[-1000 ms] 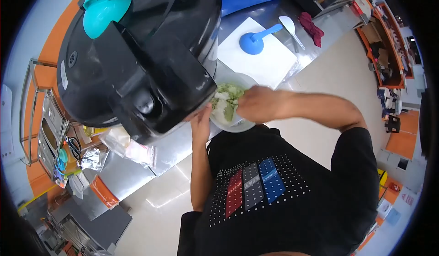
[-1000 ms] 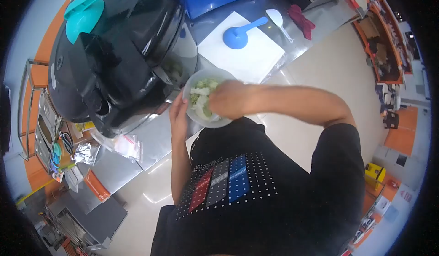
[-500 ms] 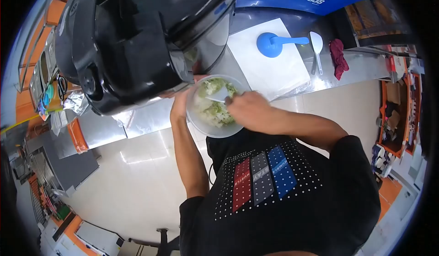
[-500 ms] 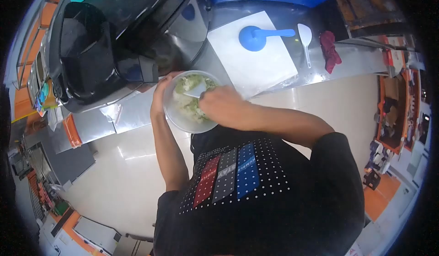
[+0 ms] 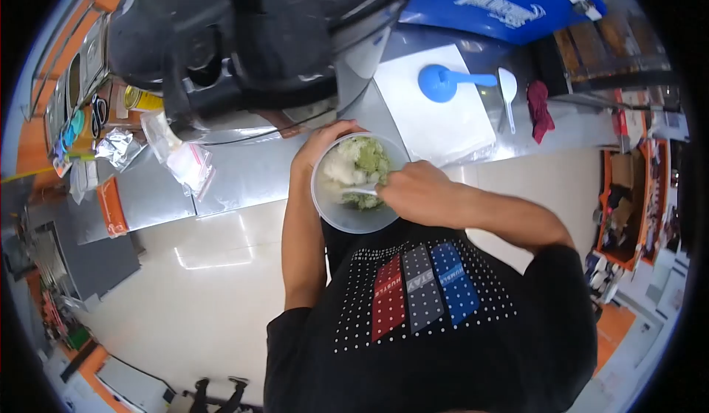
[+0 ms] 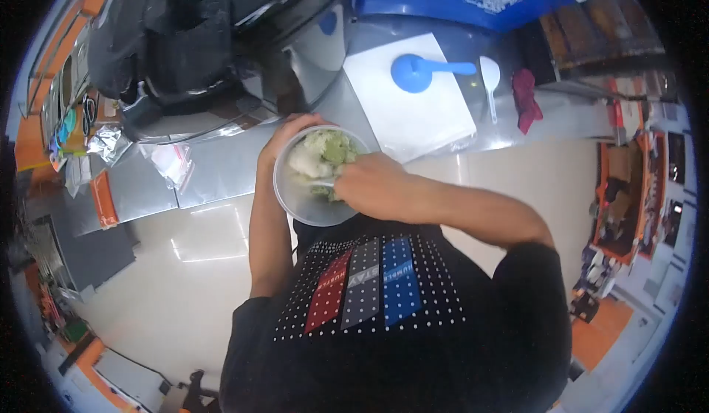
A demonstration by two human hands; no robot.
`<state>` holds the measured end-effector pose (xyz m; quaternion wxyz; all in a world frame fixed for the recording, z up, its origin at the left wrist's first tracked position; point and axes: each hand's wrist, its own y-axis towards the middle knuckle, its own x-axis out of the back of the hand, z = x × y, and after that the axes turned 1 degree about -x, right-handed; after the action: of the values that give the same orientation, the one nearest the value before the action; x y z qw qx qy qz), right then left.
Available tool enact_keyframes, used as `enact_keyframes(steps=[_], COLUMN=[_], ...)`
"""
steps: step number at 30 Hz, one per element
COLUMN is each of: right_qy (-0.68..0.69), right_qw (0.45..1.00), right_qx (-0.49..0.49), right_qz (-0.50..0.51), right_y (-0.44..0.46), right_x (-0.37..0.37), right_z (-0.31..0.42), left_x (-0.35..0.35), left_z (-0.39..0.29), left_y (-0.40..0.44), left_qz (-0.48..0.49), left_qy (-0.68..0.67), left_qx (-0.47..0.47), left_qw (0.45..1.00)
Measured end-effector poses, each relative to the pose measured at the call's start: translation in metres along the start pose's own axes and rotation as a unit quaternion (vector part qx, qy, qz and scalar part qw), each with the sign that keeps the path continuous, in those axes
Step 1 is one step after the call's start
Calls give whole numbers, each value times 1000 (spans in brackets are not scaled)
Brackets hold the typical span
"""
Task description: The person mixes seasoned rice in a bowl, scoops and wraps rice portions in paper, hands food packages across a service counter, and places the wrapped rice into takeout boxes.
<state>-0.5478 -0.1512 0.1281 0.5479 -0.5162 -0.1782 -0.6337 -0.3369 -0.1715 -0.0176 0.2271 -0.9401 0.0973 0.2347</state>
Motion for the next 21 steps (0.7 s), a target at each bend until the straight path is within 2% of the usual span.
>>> enact_keyframes(steps=[2,3,4,6,8,10,12,13,14,16,18,20,21], right_qy=[-29,-56,-87,-76,-38,-32,-54,-55,-66,-69,-47,-91,-90], right_qw=[999,996,990,992,998,999,994,994,992,989,992,990,994], right_qx=[-38,-51,-67,-57,41,32,62,62,69,73,118,109,56], right_qz=[-27,-55,-88,-81,-22,14,72,72,88,107,14,11,-9], right_y=[-6,-5,-2,16,25,15,5,5,6,9,24,24,14], right_x=[6,16,22,-16,-41,3,42,43,42,25,-5,-1,10], right_z=[1,1,0,4,6,7,-8,-10,-11,-7,-2,-2,2], left_x=[6,5,12,30,27,12,-23,-25,-17,2,-1,-1,-2], left_z=[7,5,10,33,31,11,-24,-23,-16,11,5,0,2], left_y=[-5,-6,2,10,8,2,-15,-19,-13,-5,-3,-7,-16], left_qz=[-64,-92,-87,20,12,-2,-125,-125,-125,-83,-66,-60,-34], left_qy=[99,10,11,52,53,54,-90,-30,-31,-140,-91,-46,-27], left_qx=[-7,53,53,-24,-14,-7,197,146,145,114,114,115,85], left_qw=[993,994,995,998,998,999,968,981,981,980,987,991,995])
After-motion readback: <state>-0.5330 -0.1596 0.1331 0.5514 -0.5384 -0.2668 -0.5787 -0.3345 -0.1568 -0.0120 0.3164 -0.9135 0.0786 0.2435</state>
